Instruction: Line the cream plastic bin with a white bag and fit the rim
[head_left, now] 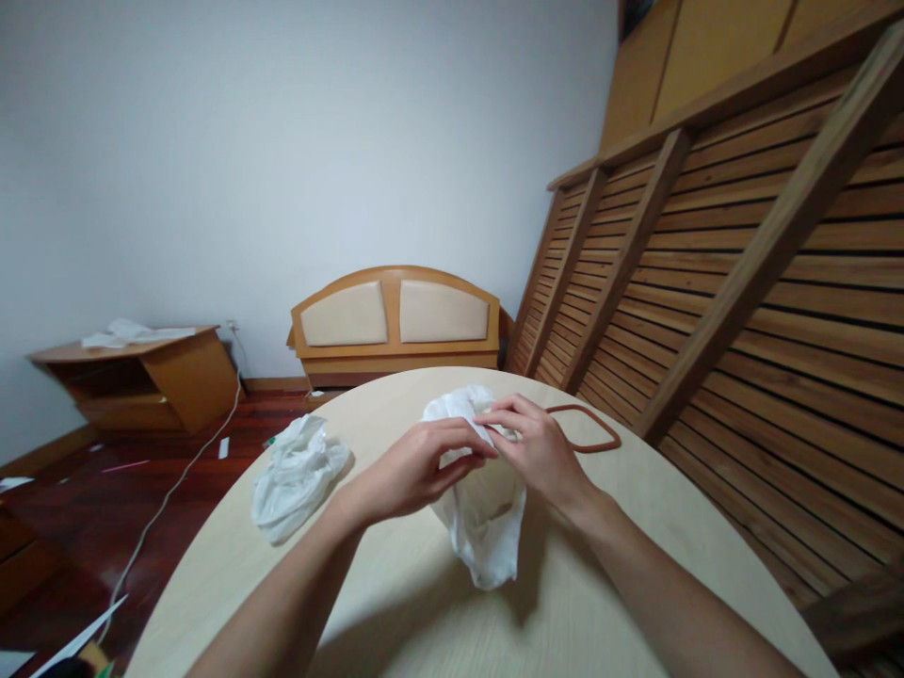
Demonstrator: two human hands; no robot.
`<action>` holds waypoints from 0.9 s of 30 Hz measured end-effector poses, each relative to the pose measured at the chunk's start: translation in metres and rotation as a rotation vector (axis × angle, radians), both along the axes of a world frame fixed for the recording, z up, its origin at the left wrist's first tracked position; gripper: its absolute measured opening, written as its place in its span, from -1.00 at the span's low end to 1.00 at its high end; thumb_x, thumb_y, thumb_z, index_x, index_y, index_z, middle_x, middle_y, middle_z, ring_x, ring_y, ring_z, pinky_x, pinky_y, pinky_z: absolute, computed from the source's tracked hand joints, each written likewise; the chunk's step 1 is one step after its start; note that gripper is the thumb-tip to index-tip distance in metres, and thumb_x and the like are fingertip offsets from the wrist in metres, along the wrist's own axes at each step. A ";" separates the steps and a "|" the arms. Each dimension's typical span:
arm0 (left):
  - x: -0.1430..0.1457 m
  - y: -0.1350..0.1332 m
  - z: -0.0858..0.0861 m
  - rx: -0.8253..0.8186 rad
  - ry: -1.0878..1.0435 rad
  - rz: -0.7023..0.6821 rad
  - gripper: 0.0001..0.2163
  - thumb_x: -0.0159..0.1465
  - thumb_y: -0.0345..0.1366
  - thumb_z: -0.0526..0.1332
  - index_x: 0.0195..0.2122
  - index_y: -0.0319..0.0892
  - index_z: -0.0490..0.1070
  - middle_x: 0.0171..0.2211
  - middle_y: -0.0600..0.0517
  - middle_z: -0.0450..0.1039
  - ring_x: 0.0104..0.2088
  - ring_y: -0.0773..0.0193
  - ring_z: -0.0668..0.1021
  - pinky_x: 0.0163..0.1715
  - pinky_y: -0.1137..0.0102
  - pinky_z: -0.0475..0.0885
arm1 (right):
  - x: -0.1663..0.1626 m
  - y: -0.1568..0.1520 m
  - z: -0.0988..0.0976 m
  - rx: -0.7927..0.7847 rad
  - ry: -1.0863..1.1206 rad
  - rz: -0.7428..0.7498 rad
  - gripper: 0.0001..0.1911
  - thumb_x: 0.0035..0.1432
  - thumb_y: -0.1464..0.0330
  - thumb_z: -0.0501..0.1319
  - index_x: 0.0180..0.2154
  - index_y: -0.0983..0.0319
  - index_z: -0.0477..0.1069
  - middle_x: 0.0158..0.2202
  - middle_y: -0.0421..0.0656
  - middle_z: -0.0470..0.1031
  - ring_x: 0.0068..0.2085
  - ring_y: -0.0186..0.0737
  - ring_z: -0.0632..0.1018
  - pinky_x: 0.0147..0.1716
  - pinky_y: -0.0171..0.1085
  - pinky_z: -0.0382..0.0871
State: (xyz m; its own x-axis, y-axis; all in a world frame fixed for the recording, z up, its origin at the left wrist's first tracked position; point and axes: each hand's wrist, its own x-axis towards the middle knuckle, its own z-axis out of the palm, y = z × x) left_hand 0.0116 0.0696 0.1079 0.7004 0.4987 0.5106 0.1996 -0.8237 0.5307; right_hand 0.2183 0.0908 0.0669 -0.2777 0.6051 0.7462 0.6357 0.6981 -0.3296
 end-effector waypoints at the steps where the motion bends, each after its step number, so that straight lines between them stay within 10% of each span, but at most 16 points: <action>1: 0.000 -0.001 0.000 -0.008 0.004 -0.008 -0.86 0.38 -0.37 0.17 -0.15 -0.20 0.52 -0.16 -0.06 0.60 -0.14 0.26 0.58 -0.06 0.38 0.44 | 0.000 0.000 0.000 0.014 -0.022 0.007 -0.78 0.19 0.53 0.27 -0.21 0.14 0.60 -0.23 -0.14 0.54 -0.16 -0.16 0.56 -0.15 -0.17 0.41; 11: -0.001 0.010 -0.004 -0.040 -0.106 0.443 -0.78 0.33 -0.16 0.21 -0.17 -0.19 0.53 -0.28 -0.03 0.61 -0.29 0.24 0.60 -0.30 0.43 0.46 | -0.005 -0.013 0.011 0.162 -0.138 -0.010 -0.87 0.26 0.48 0.23 -0.20 0.17 0.52 -0.22 -0.15 0.58 -0.13 -0.13 0.56 -0.14 -0.14 0.30; 27: -0.008 0.026 -0.017 -0.106 0.079 0.599 -0.76 0.20 -0.09 0.32 -0.37 -0.19 0.57 -0.45 0.02 0.58 -0.48 0.26 0.51 -0.48 0.42 0.29 | -0.034 -0.035 0.001 0.352 -0.296 0.183 -0.83 0.37 0.41 0.15 -0.25 0.19 0.50 -0.34 -0.23 0.64 -0.27 -0.26 0.57 -0.18 -0.21 0.22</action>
State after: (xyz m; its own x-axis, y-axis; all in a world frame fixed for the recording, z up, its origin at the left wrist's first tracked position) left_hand 0.0035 0.0952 0.0908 0.3159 0.8626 0.3950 0.6538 -0.4996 0.5682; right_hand 0.1844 0.0558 0.0680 -0.5871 0.2517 0.7694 0.5226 0.8437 0.1227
